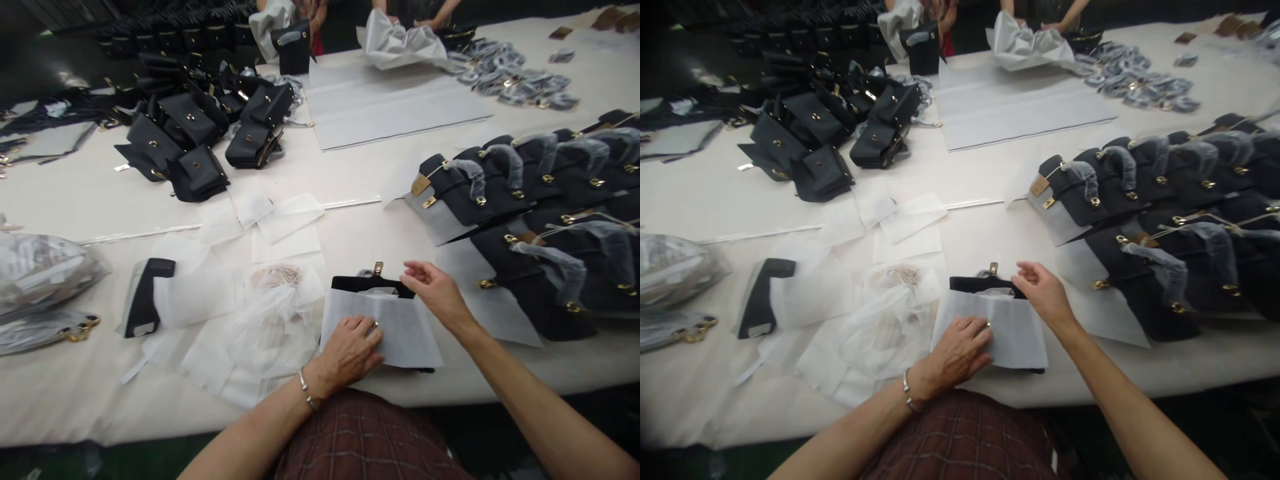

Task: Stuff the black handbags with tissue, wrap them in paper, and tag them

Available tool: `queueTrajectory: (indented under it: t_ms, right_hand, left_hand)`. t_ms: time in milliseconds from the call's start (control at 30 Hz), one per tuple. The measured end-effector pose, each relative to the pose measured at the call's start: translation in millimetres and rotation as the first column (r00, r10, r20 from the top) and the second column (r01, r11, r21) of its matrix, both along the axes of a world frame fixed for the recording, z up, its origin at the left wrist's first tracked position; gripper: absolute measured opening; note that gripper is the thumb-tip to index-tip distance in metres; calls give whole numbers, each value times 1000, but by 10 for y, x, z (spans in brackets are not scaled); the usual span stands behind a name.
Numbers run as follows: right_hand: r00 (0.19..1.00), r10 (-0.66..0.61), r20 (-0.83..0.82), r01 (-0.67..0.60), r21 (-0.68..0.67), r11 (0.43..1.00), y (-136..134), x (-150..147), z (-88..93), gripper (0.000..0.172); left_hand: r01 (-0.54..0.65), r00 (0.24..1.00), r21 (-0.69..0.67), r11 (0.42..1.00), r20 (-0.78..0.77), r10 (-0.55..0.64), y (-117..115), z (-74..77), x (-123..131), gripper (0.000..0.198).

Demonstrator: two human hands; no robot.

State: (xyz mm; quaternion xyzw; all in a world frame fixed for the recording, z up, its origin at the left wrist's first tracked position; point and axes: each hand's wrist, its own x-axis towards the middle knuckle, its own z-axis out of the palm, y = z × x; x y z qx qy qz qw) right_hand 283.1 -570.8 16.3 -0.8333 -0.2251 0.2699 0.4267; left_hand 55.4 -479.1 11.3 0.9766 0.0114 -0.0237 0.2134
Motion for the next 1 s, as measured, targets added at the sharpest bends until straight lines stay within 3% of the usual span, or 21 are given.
queueTrajectory:
  t_ms: [100,200,267,400,467,600,767,1000]
  right_hand:
    - [967,174,188,-153,-122,981,328,147,-10,59]
    - [929,346,134,-311,-225,923,520,166,-39,26]
    - [915,382,128,-347,-234,908,546,130,-18,18]
    - [903,405,146,-368,-227,902,422,-42,116,19]
    - [864,443,238,-395,-226,891,304,-196,193,17]
    - [657,551,515,-467,-296,833,38,-593,282,17]
    - [580,537,612,-476,-280,834,-218,-1015,211,23]
    - [734,295,611,-371,-4,929,-518,-1204,-88,16]
  left_hand:
    - [36,999,42,998,20,-37,-7,21,-26,47]
    - [22,999,65,998,28,-24,-36,-22,-24,43]
    - [1,998,58,998,55,-4,-50,-76,-21,40]
    - [-37,992,25,999,125,34,-47,-206,-41,42]
    - [-51,989,1,999,137,50,-38,-262,-57,43]
    - [-48,986,-35,998,161,53,-39,-337,-80,43]
    - [-75,980,-44,996,179,82,-62,-393,-86,44]
    - [9,964,-34,999,265,0,13,-435,-146,45]
